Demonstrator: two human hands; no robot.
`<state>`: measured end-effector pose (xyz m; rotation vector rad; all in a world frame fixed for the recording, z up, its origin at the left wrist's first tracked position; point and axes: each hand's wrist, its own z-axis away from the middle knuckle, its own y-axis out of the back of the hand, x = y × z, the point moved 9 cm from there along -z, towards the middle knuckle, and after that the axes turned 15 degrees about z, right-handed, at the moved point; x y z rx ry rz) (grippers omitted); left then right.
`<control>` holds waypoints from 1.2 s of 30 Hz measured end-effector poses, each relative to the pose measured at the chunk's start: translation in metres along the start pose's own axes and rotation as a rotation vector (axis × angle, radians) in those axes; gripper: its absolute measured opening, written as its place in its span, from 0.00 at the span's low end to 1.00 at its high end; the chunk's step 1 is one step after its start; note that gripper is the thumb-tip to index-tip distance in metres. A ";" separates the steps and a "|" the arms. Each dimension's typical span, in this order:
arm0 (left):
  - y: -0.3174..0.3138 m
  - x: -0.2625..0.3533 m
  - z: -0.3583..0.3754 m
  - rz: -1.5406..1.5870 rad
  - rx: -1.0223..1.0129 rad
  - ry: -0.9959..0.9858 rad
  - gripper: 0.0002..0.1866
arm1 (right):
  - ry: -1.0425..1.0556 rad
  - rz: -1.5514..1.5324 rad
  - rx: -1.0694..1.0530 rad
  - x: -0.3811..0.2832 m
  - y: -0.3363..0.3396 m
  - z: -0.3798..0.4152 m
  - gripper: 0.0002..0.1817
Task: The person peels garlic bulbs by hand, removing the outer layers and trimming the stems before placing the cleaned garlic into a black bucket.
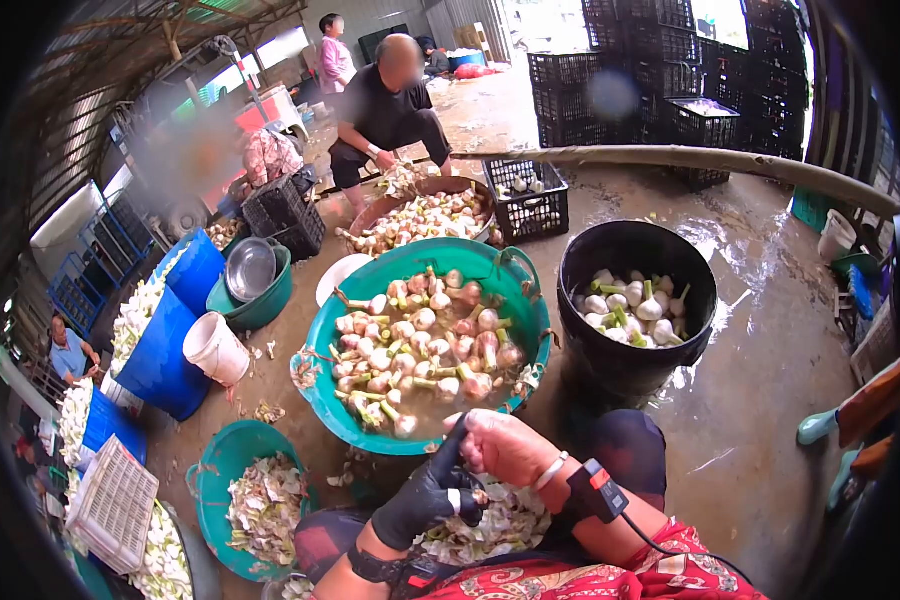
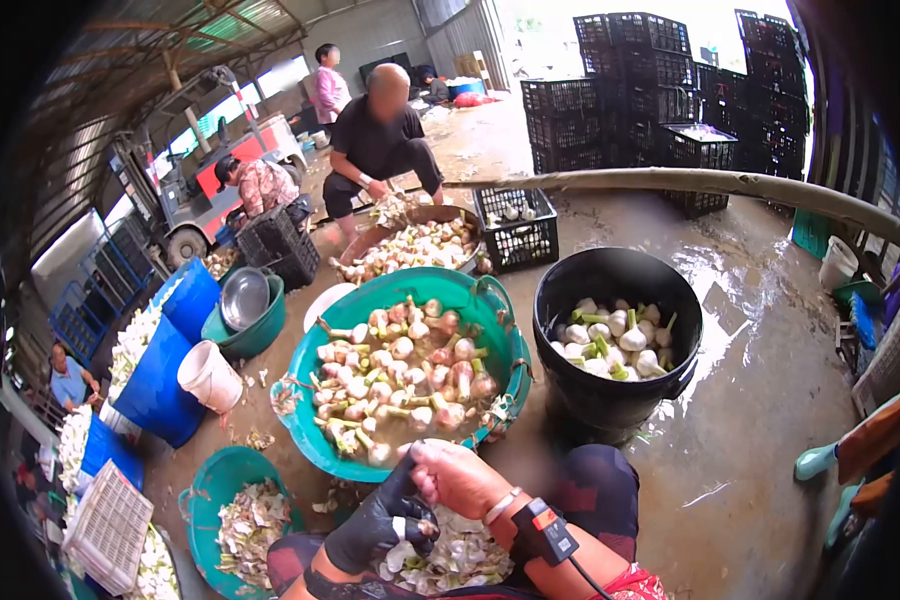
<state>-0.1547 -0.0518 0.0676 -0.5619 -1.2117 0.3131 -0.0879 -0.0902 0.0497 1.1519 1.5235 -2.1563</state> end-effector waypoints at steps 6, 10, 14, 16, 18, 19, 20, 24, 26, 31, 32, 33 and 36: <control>0.025 -0.014 -0.015 -0.630 0.068 -0.129 0.37 | -0.014 0.343 0.224 0.007 0.008 -0.003 0.10; 0.025 -0.021 -0.019 -0.666 0.082 -0.141 0.29 | -0.047 0.434 0.239 0.008 0.015 -0.006 0.09; 0.027 -0.017 -0.031 -1.141 0.053 -0.239 0.24 | -0.086 0.554 0.184 0.005 -0.001 -0.005 0.09; 0.007 0.000 -0.027 -1.254 0.036 -0.486 0.26 | -0.035 0.644 0.178 0.001 0.000 -0.007 0.11; 0.012 -0.007 -0.025 -1.570 0.026 -0.673 0.30 | 0.121 0.778 0.157 -0.011 -0.010 -0.008 0.14; 0.017 -0.012 -0.026 -1.570 0.000 -0.608 0.32 | 0.071 0.755 0.130 -0.014 -0.016 -0.003 0.15; 0.021 -0.015 -0.029 -1.562 -0.031 -0.543 0.34 | 0.018 0.730 0.109 -0.020 -0.019 0.001 0.17; 0.034 0.028 -0.010 -0.543 0.310 -0.216 0.42 | 0.083 0.633 0.028 -0.001 -0.001 -0.001 0.20; 0.050 0.057 0.000 -0.857 0.407 -0.196 0.40 | 0.022 0.594 0.132 -0.004 0.023 0.001 0.19; 0.122 0.082 -0.022 -0.698 0.475 -0.057 0.29 | -0.015 0.470 0.320 0.008 0.066 -0.004 0.08; 0.122 0.088 -0.033 -0.830 0.471 -0.031 0.27 | 0.064 0.399 0.328 0.002 0.072 -0.005 0.08; 0.133 0.083 -0.052 -0.907 0.397 -0.092 0.25 | 0.041 0.339 0.382 0.004 0.079 -0.006 0.07; 0.116 0.071 -0.114 -1.520 0.066 -0.318 0.23 | -0.030 0.381 0.324 0.013 0.090 -0.009 0.08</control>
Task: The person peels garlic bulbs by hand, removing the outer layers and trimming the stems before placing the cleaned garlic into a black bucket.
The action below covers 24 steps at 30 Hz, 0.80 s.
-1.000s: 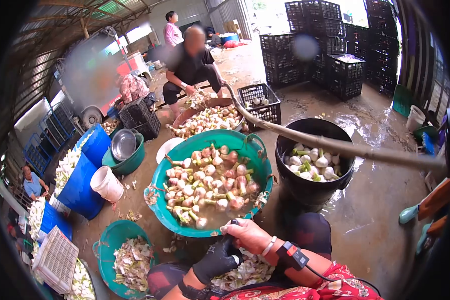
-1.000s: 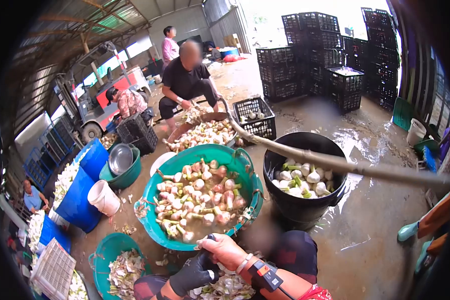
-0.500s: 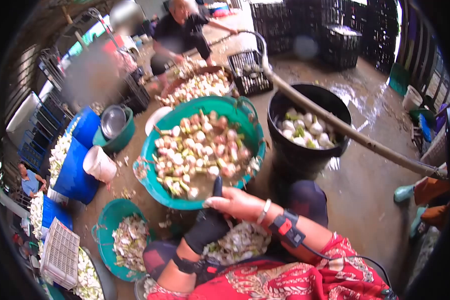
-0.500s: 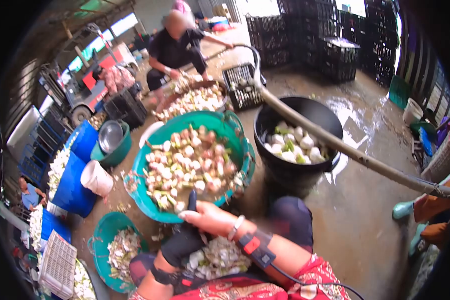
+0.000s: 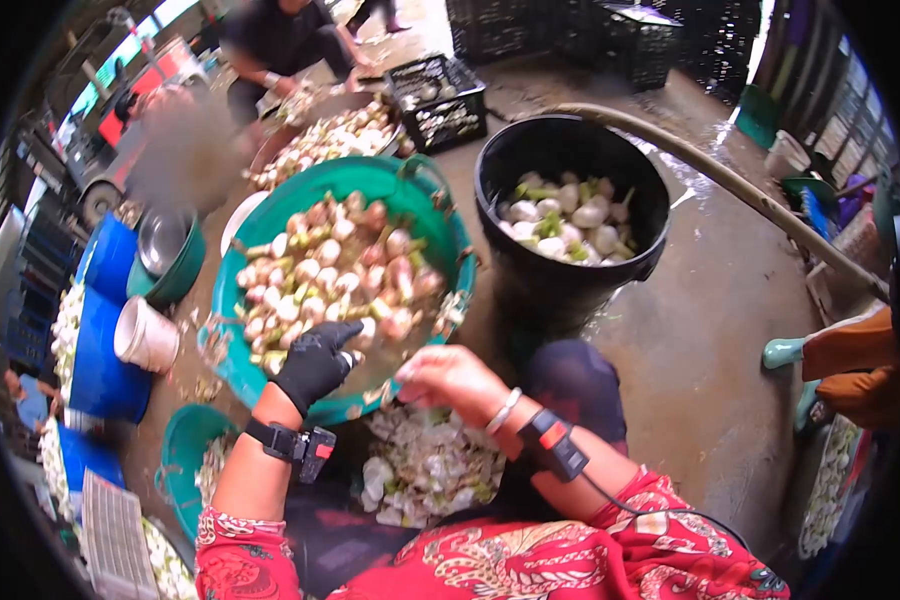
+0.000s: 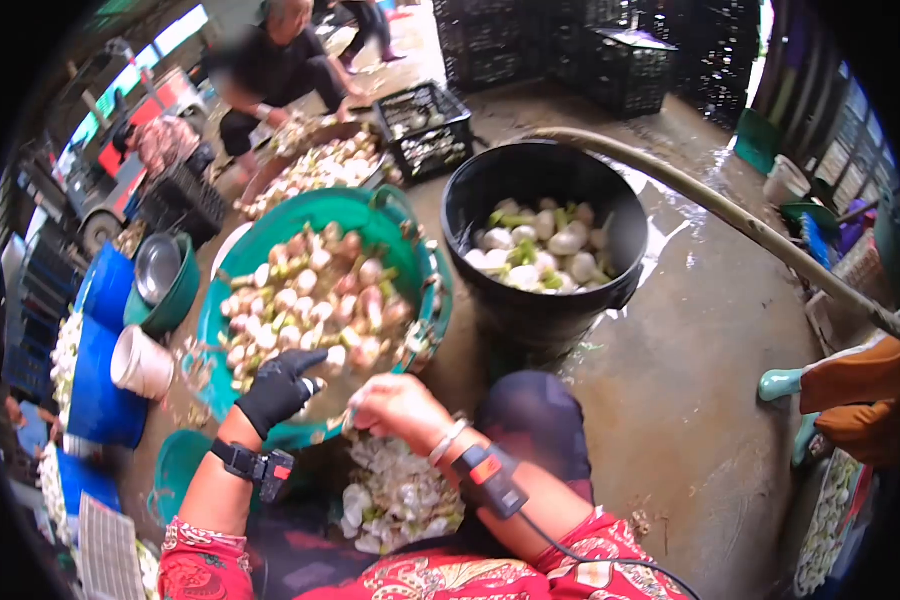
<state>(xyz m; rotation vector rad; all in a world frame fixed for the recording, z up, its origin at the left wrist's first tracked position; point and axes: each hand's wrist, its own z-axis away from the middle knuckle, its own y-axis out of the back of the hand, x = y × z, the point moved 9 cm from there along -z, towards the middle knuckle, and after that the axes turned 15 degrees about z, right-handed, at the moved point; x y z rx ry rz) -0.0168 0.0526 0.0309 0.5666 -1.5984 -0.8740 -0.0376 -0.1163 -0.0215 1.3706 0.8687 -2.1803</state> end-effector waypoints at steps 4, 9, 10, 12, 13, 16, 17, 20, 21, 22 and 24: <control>-0.047 -0.022 -0.060 -0.346 -0.311 0.058 0.30 | 0.149 0.036 -0.050 0.005 -0.009 -0.013 0.04; -0.075 -0.050 -0.086 -0.491 -0.487 0.143 0.34 | 0.167 0.150 -0.075 -0.022 -0.011 0.000 0.10; -0.078 -0.057 -0.087 -0.495 -0.487 0.142 0.34 | 0.171 0.148 -0.074 -0.020 -0.011 -0.003 0.10; -0.084 -0.075 -0.084 -0.519 -0.446 0.145 0.28 | 0.270 0.122 -0.032 -0.026 -0.010 -0.005 0.11; -0.087 -0.075 -0.081 -0.594 -0.551 0.257 0.23 | 0.239 0.139 -0.021 -0.022 -0.008 -0.007 0.11; -0.079 -0.064 -0.074 -0.431 -0.379 0.064 0.22 | 0.209 0.181 0.076 -0.020 0.002 -0.007 0.10; -0.074 -0.060 -0.071 -0.360 -0.382 0.084 0.20 | 0.172 0.153 0.087 -0.020 0.005 -0.006 0.10; -0.045 -0.051 -0.057 -0.018 -0.289 0.283 0.20 | 0.284 0.059 0.251 -0.032 0.019 -0.001 0.13; -0.031 -0.049 -0.049 0.172 -0.157 0.255 0.19 | 0.376 0.007 0.276 -0.037 0.023 -0.002 0.18; -0.019 -0.043 -0.037 0.412 -0.063 0.329 0.19 | 0.457 -0.052 0.295 -0.040 0.026 -0.001 0.23; 0.004 -0.010 -0.013 0.694 0.021 0.423 0.18 | 0.556 0.453 0.425 -0.066 0.021 0.016 0.36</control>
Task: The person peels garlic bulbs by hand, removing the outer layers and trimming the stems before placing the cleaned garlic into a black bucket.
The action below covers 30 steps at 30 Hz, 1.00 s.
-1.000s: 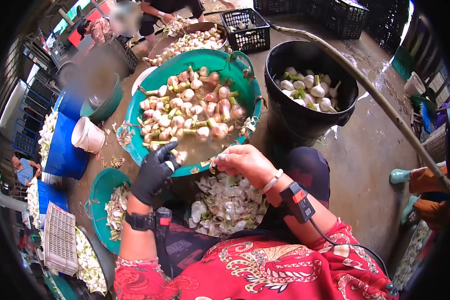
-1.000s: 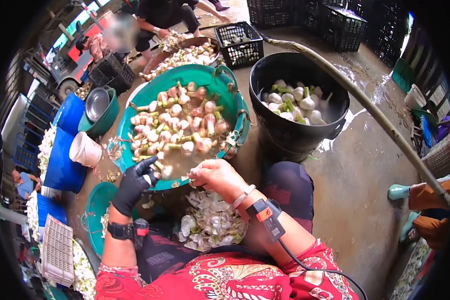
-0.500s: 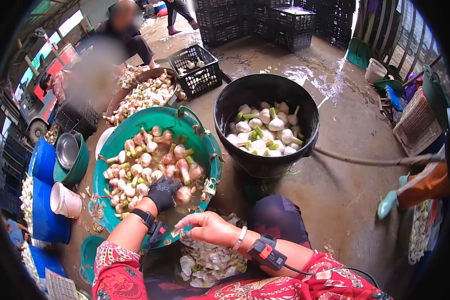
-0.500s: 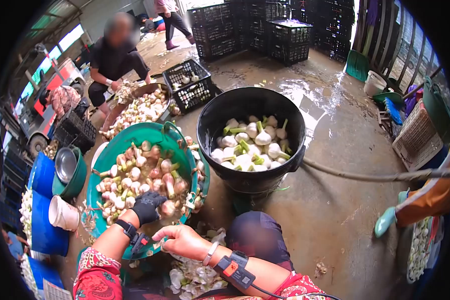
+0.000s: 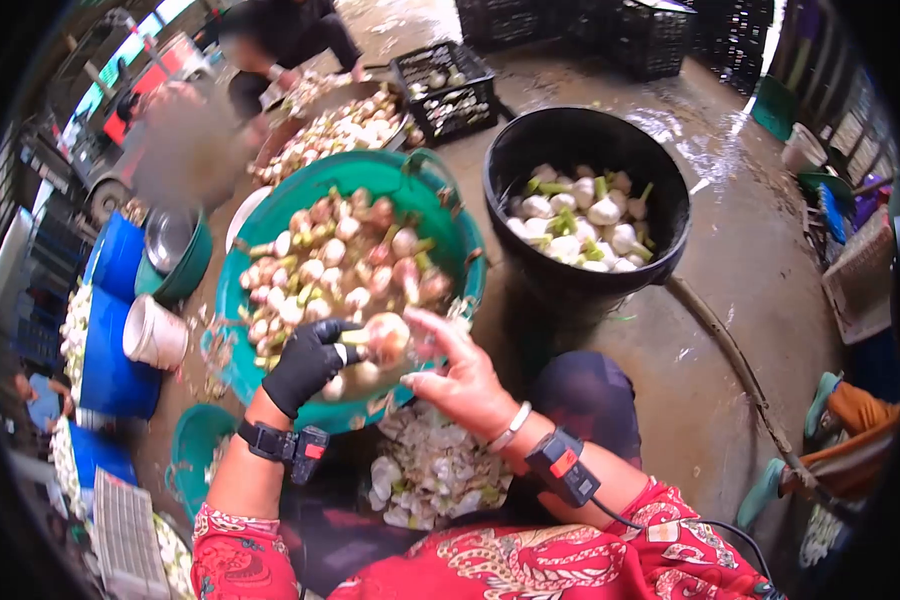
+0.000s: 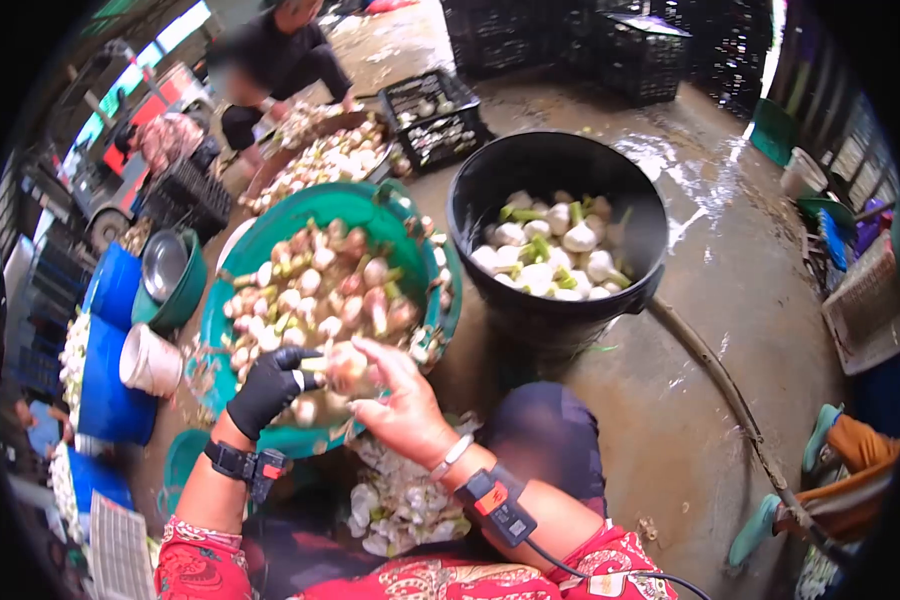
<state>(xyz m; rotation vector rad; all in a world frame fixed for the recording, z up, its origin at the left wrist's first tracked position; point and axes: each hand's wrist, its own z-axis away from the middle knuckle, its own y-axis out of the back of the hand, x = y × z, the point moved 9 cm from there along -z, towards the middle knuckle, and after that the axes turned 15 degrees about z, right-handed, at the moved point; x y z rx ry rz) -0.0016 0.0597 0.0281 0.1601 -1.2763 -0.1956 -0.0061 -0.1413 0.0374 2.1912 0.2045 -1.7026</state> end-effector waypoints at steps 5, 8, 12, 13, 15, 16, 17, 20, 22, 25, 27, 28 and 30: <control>-0.019 -0.006 0.072 0.600 0.038 0.033 0.16 | -0.138 -0.467 -0.310 -0.001 -0.054 0.010 0.44; -0.026 0.000 0.093 0.697 0.071 -0.170 0.17 | -0.219 -0.601 -0.313 0.006 -0.063 0.022 0.40; -0.028 -0.009 0.103 0.642 0.107 -0.188 0.17 | -0.225 -0.617 -0.306 0.005 -0.067 0.029 0.41; -0.029 -0.007 0.106 0.673 0.143 -0.167 0.13 | -0.234 -0.655 -0.288 0.004 -0.067 0.030 0.40; -0.031 -0.010 0.106 0.668 0.198 -0.173 0.11 | -0.189 -0.693 -0.249 0.007 -0.068 0.032 0.37; -0.030 -0.013 0.106 0.660 0.248 -0.178 0.10 | -0.192 -0.692 -0.249 0.008 -0.067 0.033 0.37; -0.029 -0.019 0.104 0.734 0.267 -0.166 0.09 | -0.222 -0.649 -0.269 0.012 -0.068 0.035 0.36; -0.028 -0.025 0.105 0.752 0.262 -0.165 0.09 | -0.258 -0.602 -0.268 0.021 -0.074 0.039 0.34; -0.030 -0.020 0.106 0.743 0.259 -0.175 0.10 | -0.262 -0.598 -0.247 0.022 -0.076 0.040 0.34; -0.029 -0.020 0.107 0.729 0.245 -0.173 0.11 | -0.280 -0.595 -0.212 0.020 -0.078 0.040 0.31; -0.031 -0.019 0.105 0.730 0.238 -0.159 0.11 | -0.388 -0.694 -0.203 0.019 -0.083 0.049 0.28; -0.031 -0.016 0.106 0.662 0.281 -0.132 0.11 | -0.499 -0.791 -0.198 0.022 -0.087 0.056 0.26; -0.034 -0.012 0.108 0.594 0.324 -0.105 0.10 | -0.372 -0.787 -0.315 0.017 -0.088 0.043 0.25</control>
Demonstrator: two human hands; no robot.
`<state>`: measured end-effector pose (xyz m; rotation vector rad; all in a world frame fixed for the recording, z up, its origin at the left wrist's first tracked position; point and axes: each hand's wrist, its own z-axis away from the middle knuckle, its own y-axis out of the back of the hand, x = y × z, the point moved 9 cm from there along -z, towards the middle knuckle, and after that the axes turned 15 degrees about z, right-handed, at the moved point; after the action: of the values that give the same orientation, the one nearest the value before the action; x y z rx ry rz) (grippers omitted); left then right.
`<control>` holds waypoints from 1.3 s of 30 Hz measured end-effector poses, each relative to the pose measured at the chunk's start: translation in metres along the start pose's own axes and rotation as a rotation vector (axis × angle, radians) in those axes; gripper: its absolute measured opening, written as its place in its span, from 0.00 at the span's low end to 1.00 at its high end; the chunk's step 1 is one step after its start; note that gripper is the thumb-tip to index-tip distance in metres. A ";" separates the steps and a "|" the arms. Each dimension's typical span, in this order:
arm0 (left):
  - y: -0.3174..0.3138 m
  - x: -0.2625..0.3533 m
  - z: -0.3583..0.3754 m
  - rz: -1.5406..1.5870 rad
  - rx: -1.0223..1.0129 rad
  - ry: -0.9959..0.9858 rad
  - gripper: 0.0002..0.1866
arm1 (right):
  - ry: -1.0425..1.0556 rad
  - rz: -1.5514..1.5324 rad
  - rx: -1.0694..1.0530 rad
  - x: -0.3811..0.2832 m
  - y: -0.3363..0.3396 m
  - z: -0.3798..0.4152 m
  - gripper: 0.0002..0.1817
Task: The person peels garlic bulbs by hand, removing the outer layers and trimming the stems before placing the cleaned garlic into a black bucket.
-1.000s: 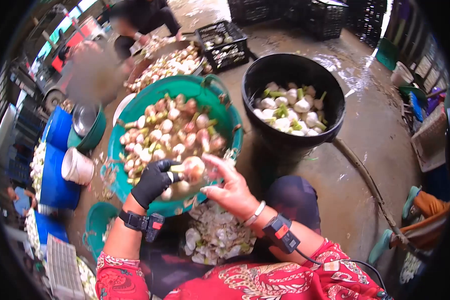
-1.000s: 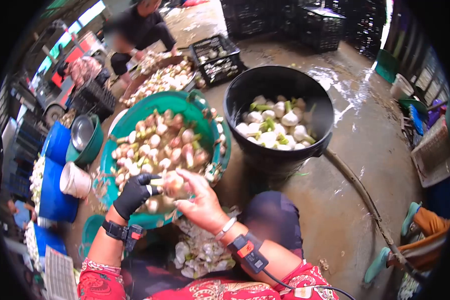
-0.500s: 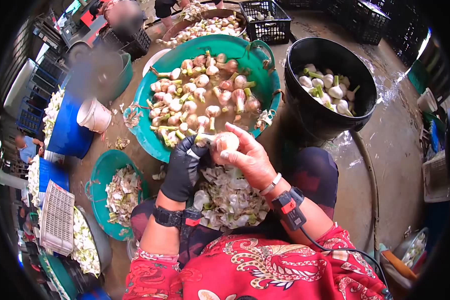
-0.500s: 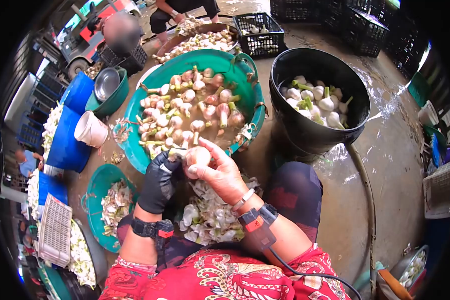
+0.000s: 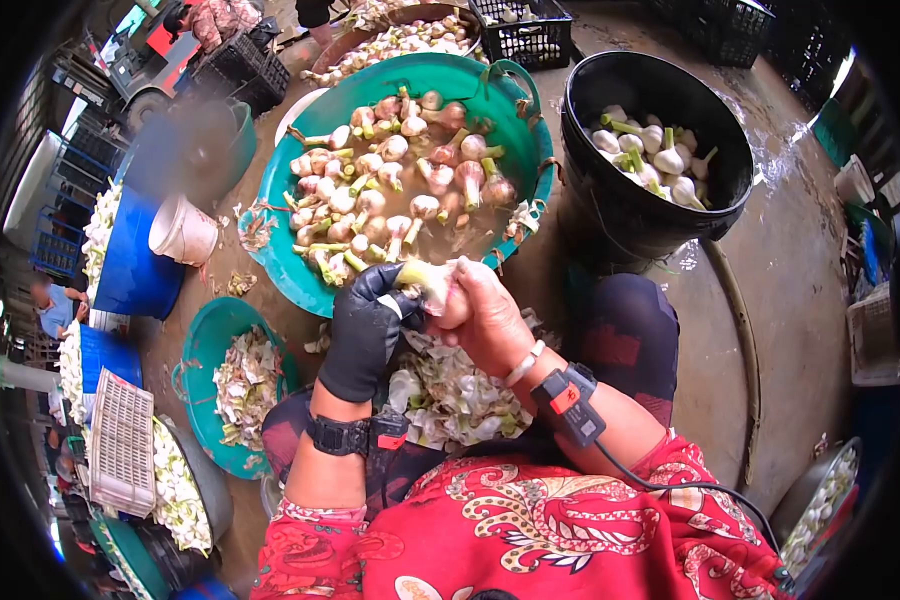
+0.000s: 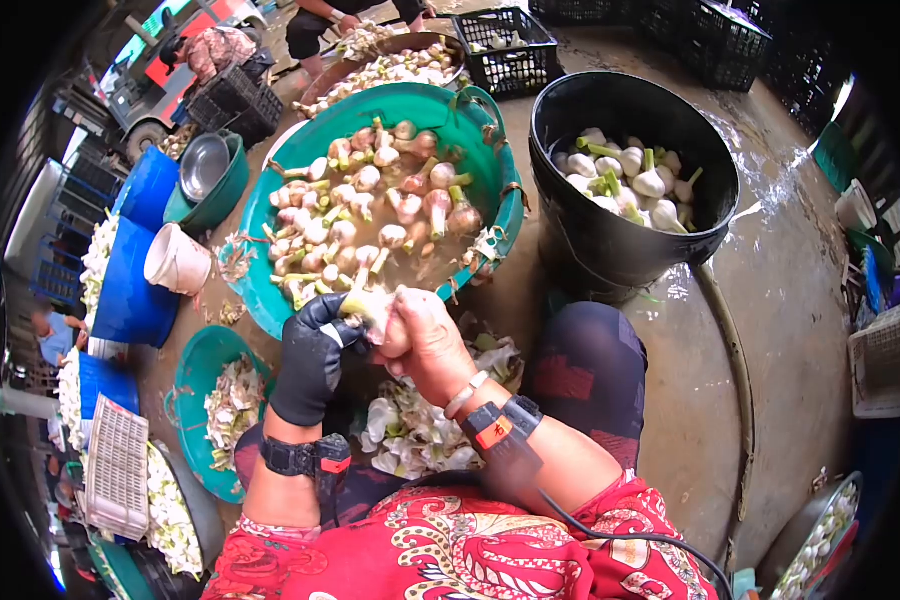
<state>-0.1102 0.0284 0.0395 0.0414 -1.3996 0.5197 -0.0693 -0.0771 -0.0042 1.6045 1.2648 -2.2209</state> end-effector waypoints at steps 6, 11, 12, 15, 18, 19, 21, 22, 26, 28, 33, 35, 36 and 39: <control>-0.012 0.018 -0.003 -0.666 -0.126 -0.359 0.11 | -0.487 -0.308 0.099 0.024 0.007 0.012 0.25; 0.005 0.005 -0.004 -0.132 -0.005 -0.132 0.12 | -0.104 -0.186 -0.245 -0.012 -0.009 0.009 0.24; 0.005 0.006 -0.004 -0.131 -0.004 -0.135 0.12 | -0.104 -0.184 -0.248 -0.011 -0.015 0.012 0.24; 0.002 0.006 -0.001 -0.179 -0.009 -0.114 0.14 | 0.138 0.278 0.140 -0.034 0.007 0.020 0.31; -0.009 0.021 0.004 -0.679 -0.129 -0.389 0.11 | -0.023 -0.082 -0.178 -0.006 0.001 0.017 0.31; -0.015 0.022 0.005 -0.655 -0.154 -0.456 0.09 | -0.065 -0.134 -0.236 -0.004 -0.003 0.020 0.29; -0.018 0.027 0.009 -0.800 -0.172 -0.499 0.09 | -0.164 -0.200 -0.321 0.006 -0.002 0.020 0.29; -0.025 0.032 0.013 -0.947 -0.199 -0.542 0.09 | -0.257 -0.268 -0.400 0.013 -0.009 0.024 0.28; -0.030 0.038 0.020 -1.010 -0.205 -0.603 0.08 | -0.291 -0.395 -0.491 0.002 -0.021 0.036 0.31; -0.011 0.024 0.016 -0.630 -0.112 -0.396 0.09 | -0.274 -0.405 -0.512 -0.006 -0.025 0.041 0.32; 0.000 0.006 0.021 0.197 -0.071 -0.092 0.21 | -0.008 0.192 -0.119 -0.024 0.016 0.019 0.37; -0.014 0.005 0.027 0.291 -0.131 -0.068 0.21 | 0.206 0.617 0.016 -0.048 0.010 0.024 0.37; -0.017 0.005 0.027 0.353 -0.159 -0.093 0.21 | 0.237 0.704 0.048 -0.055 0.006 0.026 0.38; -0.018 0.005 0.028 0.404 -0.094 -0.056 0.21 | 0.501 1.138 0.077 -0.068 -0.004 0.029 0.46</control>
<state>-0.1288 0.0045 0.0545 -0.3104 -1.4929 0.7895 -0.0631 -0.1180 0.0577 2.1730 0.1186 -1.1911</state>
